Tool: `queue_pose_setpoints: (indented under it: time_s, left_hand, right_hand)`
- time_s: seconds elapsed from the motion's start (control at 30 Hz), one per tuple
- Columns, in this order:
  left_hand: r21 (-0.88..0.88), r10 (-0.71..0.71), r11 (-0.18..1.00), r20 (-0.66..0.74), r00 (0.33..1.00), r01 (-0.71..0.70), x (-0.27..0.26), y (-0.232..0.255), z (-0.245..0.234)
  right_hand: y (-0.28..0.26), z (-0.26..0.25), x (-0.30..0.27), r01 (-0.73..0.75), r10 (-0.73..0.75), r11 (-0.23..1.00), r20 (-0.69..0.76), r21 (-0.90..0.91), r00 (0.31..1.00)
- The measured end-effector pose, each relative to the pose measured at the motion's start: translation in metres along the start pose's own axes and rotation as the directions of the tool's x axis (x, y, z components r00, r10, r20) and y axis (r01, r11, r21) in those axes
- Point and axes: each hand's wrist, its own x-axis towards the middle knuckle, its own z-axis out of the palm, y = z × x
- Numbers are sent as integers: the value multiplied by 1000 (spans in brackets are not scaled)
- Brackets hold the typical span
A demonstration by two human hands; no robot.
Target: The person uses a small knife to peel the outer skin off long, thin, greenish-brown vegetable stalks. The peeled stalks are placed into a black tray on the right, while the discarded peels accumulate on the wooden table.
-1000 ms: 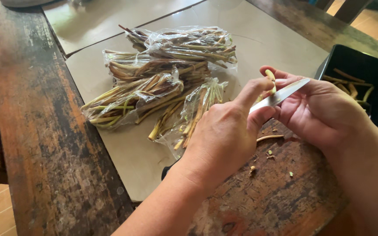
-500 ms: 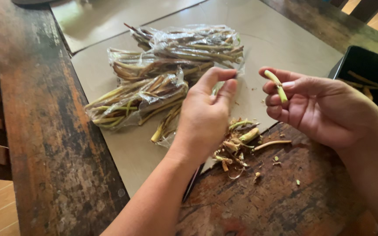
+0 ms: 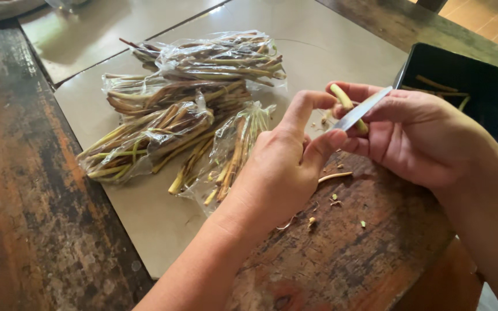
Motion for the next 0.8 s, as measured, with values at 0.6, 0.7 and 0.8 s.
queue_pose_setpoints:
  time_s: [0.6,0.7,0.8]
  left_hand:
    - [27,-108,994,-73,992,110,-2,17,8]
    - [37,-112,993,-103,988,116,1,16,12]
    - [64,-75,994,-156,985,86,3,16,15]
  right_hand:
    - [-22,-5,5,-9,35,988,171,-151,985]
    - [-24,-6,8,-19,51,989,217,-144,975]
    - [-26,-9,11,-73,99,989,205,-132,974]
